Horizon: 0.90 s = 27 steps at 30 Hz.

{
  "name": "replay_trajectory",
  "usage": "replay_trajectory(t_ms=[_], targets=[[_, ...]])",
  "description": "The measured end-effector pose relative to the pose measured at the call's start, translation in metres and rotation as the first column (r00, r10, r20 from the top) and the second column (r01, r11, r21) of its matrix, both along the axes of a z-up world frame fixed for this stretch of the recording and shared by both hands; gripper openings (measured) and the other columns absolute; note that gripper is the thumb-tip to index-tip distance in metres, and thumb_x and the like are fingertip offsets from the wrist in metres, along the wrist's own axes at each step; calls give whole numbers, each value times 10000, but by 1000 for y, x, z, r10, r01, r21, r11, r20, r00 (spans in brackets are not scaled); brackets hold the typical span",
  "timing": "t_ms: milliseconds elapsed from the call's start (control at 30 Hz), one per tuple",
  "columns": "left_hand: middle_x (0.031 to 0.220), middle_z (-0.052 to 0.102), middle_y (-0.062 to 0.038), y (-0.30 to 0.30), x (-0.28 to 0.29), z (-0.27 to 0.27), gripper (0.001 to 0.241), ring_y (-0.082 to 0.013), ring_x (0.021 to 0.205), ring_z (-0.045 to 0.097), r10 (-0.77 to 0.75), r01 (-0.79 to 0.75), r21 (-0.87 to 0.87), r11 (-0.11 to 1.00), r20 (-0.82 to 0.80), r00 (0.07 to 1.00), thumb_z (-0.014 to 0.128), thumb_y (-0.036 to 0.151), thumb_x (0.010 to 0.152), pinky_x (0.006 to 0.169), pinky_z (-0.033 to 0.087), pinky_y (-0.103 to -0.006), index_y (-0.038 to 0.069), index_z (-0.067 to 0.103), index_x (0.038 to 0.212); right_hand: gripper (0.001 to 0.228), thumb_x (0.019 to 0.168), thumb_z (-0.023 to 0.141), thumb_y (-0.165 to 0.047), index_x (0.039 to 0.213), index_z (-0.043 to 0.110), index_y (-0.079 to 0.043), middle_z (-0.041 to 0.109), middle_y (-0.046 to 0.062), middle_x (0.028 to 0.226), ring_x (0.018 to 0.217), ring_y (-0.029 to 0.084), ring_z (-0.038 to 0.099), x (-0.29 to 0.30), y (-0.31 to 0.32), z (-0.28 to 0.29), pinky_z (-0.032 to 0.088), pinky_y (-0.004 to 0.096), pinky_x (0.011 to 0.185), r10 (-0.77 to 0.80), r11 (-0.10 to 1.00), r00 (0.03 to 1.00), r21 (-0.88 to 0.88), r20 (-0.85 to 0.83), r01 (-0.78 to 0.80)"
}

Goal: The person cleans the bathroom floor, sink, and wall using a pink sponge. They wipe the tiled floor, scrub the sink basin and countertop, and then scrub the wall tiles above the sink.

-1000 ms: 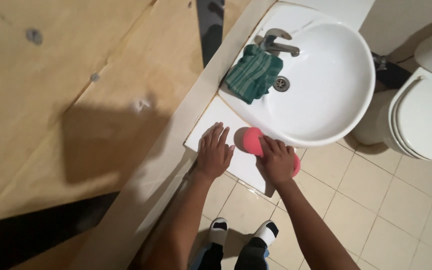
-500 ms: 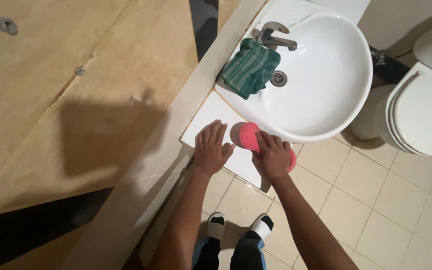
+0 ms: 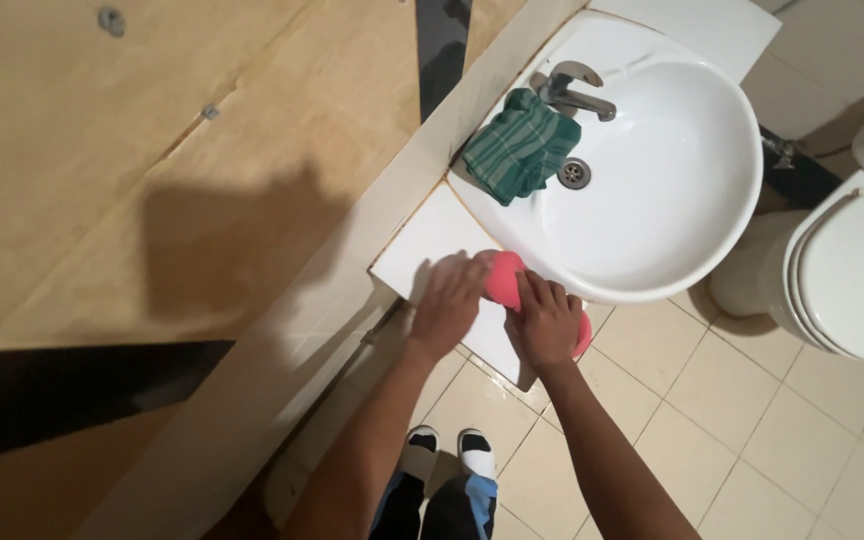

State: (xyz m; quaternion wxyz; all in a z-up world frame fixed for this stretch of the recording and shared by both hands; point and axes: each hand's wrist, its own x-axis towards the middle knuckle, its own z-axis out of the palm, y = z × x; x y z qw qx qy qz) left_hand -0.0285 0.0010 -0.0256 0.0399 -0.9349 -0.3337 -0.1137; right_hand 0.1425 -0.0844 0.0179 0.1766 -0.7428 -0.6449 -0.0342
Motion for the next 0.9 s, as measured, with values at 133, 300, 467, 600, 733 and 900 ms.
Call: replay_trajectory(t_ms=[133, 300, 467, 600, 733, 900], targets=[[1640, 401, -73, -20, 23, 33, 640, -255, 1543, 332, -94, 100, -14, 995, 225, 970, 611, 169, 918, 1237, 266, -545, 126, 484, 1544, 581, 732, 794, -241, 1286, 648, -144, 651, 19, 1355, 1165, 239, 600, 5, -2, -10, 422, 454, 966, 16, 999, 1000, -29, 0, -16], [1648, 373, -54, -29, 40, 25, 683, -228, 1546, 286, 189, -105, -449, 888, 148, 971, 618, 196, 896, 1214, 226, -588, 113, 425, 1546, 634, 794, 778, -258, 1401, 622, -164, 649, 23, 1363, 1180, 249, 589, 3, -1, -8, 394, 458, 959, -9, 998, 993, -62, -120, 1], [1632, 377, -54, -34, 43, 35, 697, -222, 1528, 290, 254, -152, -513, 845, 135, 958, 647, 224, 880, 1202, 218, -600, 125, 425, 1533, 642, 782, 752, -255, 1409, 617, -206, 638, 6, 1383, 1231, 239, 578, 3, -2, -11, 387, 460, 1017, -16, 997, 997, -76, -76, 10], [1607, 423, -54, -34, 45, 29, 665, -229, 1514, 336, 289, -141, -510, 849, 223, 931, 665, 234, 875, 1200, 247, -593, 127, 472, 1503, 657, 777, 747, -305, 1408, 602, -193, 622, 26, 1381, 1228, 261, 554, 5, 1, -10, 376, 482, 985, -6, 991, 996, -131, -90, -6], [1587, 467, -38, -36, 46, 22, 634, -219, 1494, 385, 308, -150, -490, 859, 260, 915, 670, 226, 877, 1204, 261, -583, 135, 511, 1484, 650, 812, 733, -299, 1437, 593, -185, 621, 27, 1399, 1219, 252, 553, 5, -1, -8, 374, 476, 1009, -1, 991, 993, -134, -119, -15], [1558, 509, -35, -35, 45, 16, 610, -211, 1464, 424, 304, -156, -454, 877, 276, 912, 705, 251, 875, 1189, 266, -582, 134, 549, 1454, 649, 809, 744, -307, 1430, 596, -186, 619, 37, 1395, 1240, 265, 554, 4, -1, -13, 378, 483, 1030, -1, 997, 997, -82, -79, -5]])
